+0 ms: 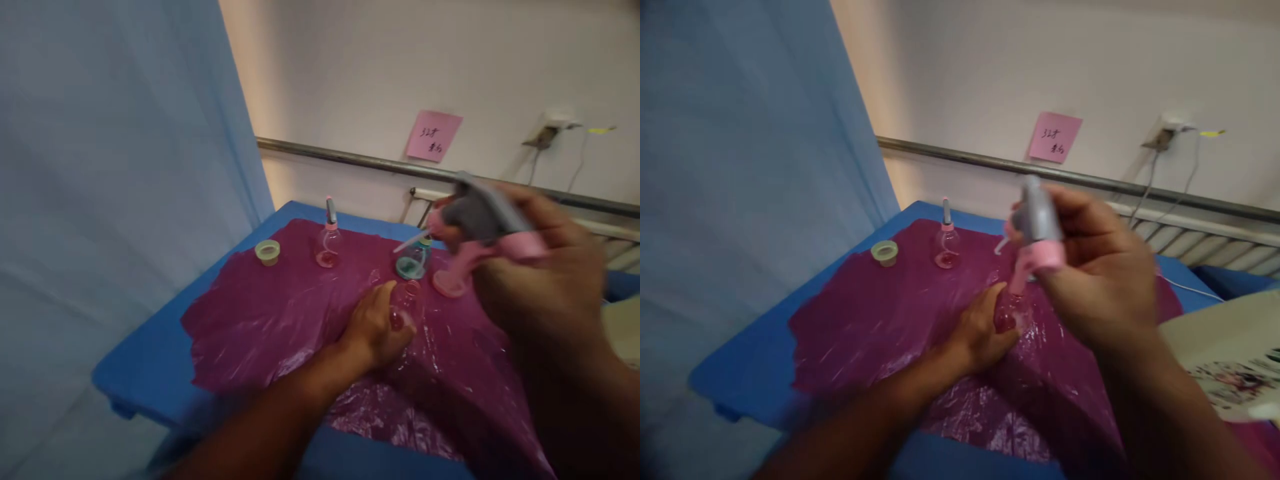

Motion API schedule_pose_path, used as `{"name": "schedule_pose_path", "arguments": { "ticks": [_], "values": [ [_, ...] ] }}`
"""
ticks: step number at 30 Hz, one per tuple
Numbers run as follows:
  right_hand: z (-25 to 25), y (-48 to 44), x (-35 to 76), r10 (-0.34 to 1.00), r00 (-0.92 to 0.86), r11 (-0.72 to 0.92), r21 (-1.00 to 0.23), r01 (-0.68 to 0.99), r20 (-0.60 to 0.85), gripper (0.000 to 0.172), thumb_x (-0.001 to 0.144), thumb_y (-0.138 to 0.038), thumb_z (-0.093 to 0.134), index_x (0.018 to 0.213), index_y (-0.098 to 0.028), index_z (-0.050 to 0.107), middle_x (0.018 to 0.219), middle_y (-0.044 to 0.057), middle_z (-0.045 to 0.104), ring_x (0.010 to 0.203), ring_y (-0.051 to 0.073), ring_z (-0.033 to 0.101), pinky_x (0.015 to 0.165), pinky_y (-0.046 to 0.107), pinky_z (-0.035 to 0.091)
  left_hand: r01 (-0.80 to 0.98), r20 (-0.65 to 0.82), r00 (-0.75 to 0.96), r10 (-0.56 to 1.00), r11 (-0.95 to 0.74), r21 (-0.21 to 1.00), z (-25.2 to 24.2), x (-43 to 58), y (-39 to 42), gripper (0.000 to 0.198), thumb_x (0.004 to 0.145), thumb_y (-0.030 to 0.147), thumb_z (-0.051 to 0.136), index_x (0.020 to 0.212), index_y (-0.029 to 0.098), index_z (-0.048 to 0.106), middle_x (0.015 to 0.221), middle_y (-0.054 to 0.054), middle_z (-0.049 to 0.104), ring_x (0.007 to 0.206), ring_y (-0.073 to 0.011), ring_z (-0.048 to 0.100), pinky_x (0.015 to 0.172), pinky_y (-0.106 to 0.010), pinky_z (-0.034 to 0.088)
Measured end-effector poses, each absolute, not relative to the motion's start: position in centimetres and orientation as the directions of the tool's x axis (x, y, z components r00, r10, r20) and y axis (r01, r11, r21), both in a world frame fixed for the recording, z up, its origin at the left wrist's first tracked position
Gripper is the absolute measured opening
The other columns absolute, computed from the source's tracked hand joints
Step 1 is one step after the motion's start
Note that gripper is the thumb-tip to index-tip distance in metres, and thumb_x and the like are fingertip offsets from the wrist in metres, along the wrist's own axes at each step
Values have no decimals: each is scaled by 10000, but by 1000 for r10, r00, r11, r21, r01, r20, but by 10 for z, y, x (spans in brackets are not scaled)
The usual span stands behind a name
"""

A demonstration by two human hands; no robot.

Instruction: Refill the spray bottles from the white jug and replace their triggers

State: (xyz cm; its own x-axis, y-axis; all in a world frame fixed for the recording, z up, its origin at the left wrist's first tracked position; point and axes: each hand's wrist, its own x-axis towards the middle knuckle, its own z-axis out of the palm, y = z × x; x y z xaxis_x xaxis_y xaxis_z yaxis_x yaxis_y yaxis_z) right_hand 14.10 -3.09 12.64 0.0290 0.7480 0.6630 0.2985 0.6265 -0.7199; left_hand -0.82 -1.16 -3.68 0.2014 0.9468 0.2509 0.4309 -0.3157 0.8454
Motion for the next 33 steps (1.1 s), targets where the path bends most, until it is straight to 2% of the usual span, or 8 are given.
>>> {"name": "schedule_pose_path", "arguments": {
  "ticks": [4, 7, 9, 13, 17, 22, 27, 33],
  "values": [
    [138, -61, 181, 733, 344, 493, -807, 326, 587, 309, 977, -312, 833, 1269, -410, 805, 1442, 65, 759, 1412, 410, 730, 1114, 569, 677, 451, 217, 305, 927, -342, 825, -32, -12, -14, 873, 889, 333, 869, 1684, 248, 518, 1698, -167, 624, 1568, -424, 604, 1349, -622, 472],
    [127, -68, 192, 774, 375, 443, -860, 255, 510, 406, 951, -367, 864, 1348, -409, 787, 1337, 87, 814, 1258, 404, 802, 1012, 599, 720, 437, 207, 389, 898, -378, 816, -29, -18, -13, 890, 915, 369, 855, 1709, 218, 482, 1748, -193, 566, 1620, -429, 551, 1373, -629, 431],
    [112, -64, 198, 804, 382, 393, -890, 232, 455, 390, 919, -370, 899, 1299, -385, 810, 1210, 79, 845, 1097, 366, 840, 927, 568, 738, 426, 221, 422, 879, -408, 808, -27, -20, -12, 874, 942, 393, 841, 1715, 220, 473, 1757, -191, 555, 1638, -422, 531, 1383, -626, 412],
    [75, -47, 206, 884, 247, 371, -917, 146, 397, 408, 864, -299, 935, 1257, -338, 833, 1107, 41, 851, 956, 255, 837, 918, 448, 722, 415, 240, 440, 865, -433, 800, -23, -20, -13, 826, 978, 443, 826, 1707, 235, 498, 1750, -170, 568, 1624, -391, 551, 1386, -587, 417],
    [46, -32, 206, 938, 47, 340, -939, 48, 343, 398, 847, -344, 957, 1224, -295, 838, 1015, 47, 856, 910, 238, 825, 864, 392, 697, 369, 242, 432, 869, -415, 832, -14, -18, -18, 841, 906, 335, 872, 1681, 331, 545, 1703, -98, 623, 1567, -369, 609, 1348, -567, 484],
    [19, -27, 207, 972, 55, 230, -973, -23, 228, 421, 800, -459, 1018, 1134, -263, 853, 1015, 64, 854, 855, 233, 776, 743, 336, 635, 305, 172, 469, 866, -341, 889, -5, -19, -23, 909, 834, 276, 897, 1678, 357, 568, 1707, -81, 619, 1584, -376, 599, 1356, -575, 486],
    [-3, -27, 211, 993, -24, 113, -983, -145, 118, 365, 832, -499, 998, 1070, -256, 865, 936, 79, 839, 808, 262, 767, 749, 385, 645, 206, 45, 534, 844, -182, 961, -4, -17, -23, 951, 838, 286, 893, 1712, 333, 522, 1663, -85, 677, 1478, -378, 704, 1262, -556, 594],
    [-24, -35, 212, 999, 28, 47, -963, -266, 41, 381, 945, -573, 888, 1179, -276, 844, 1010, 91, 841, 885, 282, 791, 822, 426, 667, 24, 23, 614, 789, -47, 999, -4, -16, -27, 888, 906, 317, 831, 1727, 299, 493, 1660, -113, 684, 1537, -397, 670, 1295, -586, 565]
  ]
}}
